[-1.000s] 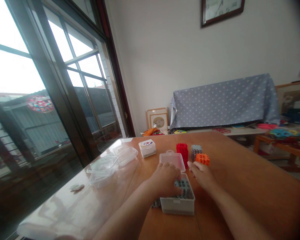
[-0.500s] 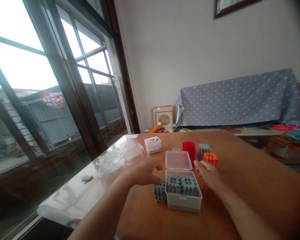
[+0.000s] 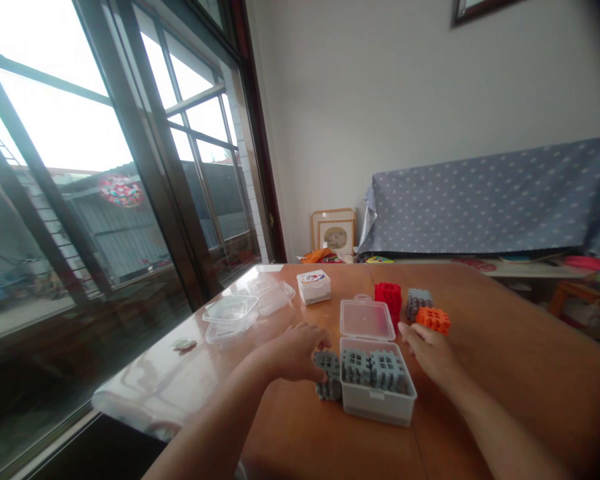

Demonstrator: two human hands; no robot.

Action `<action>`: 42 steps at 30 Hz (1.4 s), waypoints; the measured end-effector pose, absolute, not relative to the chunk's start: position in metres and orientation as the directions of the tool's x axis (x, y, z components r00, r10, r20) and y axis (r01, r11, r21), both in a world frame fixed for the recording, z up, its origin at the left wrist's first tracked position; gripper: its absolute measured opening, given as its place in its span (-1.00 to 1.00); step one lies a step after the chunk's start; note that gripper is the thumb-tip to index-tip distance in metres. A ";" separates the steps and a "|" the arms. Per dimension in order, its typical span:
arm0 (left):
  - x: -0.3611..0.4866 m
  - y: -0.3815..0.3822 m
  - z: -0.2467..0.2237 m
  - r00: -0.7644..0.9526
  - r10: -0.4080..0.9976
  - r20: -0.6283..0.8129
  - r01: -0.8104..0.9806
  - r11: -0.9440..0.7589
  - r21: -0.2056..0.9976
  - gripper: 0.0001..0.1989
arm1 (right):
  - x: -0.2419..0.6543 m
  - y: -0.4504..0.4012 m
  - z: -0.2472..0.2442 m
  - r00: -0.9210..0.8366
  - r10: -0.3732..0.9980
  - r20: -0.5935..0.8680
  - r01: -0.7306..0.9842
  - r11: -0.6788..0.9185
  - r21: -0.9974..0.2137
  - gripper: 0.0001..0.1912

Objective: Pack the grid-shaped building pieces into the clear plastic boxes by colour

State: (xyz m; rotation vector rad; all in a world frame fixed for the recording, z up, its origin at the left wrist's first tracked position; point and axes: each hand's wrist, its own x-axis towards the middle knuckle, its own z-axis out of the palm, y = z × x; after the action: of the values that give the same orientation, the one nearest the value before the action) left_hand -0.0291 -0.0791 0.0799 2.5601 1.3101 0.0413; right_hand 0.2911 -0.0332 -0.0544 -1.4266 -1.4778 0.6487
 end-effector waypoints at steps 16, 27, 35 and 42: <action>-0.003 -0.077 0.099 0.585 0.781 0.217 0.722 -0.624 0.299 -0.61 | 0.289 -0.033 -0.055 0.140 0.957 0.255 0.425 0.174 -0.888 -0.48; 0.027 -0.078 0.079 0.681 0.726 0.093 0.710 -0.686 0.158 -0.60 | 0.291 -0.034 -0.052 0.144 0.951 0.272 0.433 0.187 -0.882 -0.47; 0.027 -0.079 0.078 0.668 0.740 0.070 0.731 -0.671 0.119 -0.63 | 0.289 -0.036 -0.050 0.130 0.956 0.265 0.415 0.190 -0.890 -0.48; 0.029 -0.082 0.083 0.619 0.785 0.032 0.779 -0.618 0.101 -0.68 | 0.289 -0.034 -0.050 0.134 0.954 0.269 0.429 0.189 -0.883 -0.48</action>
State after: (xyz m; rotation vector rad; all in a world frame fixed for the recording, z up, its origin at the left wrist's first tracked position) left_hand 0.0293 -0.0821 0.0830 2.7565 1.3342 0.1114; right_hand 0.2892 -0.0341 -0.0504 -1.4035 -1.4607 0.6589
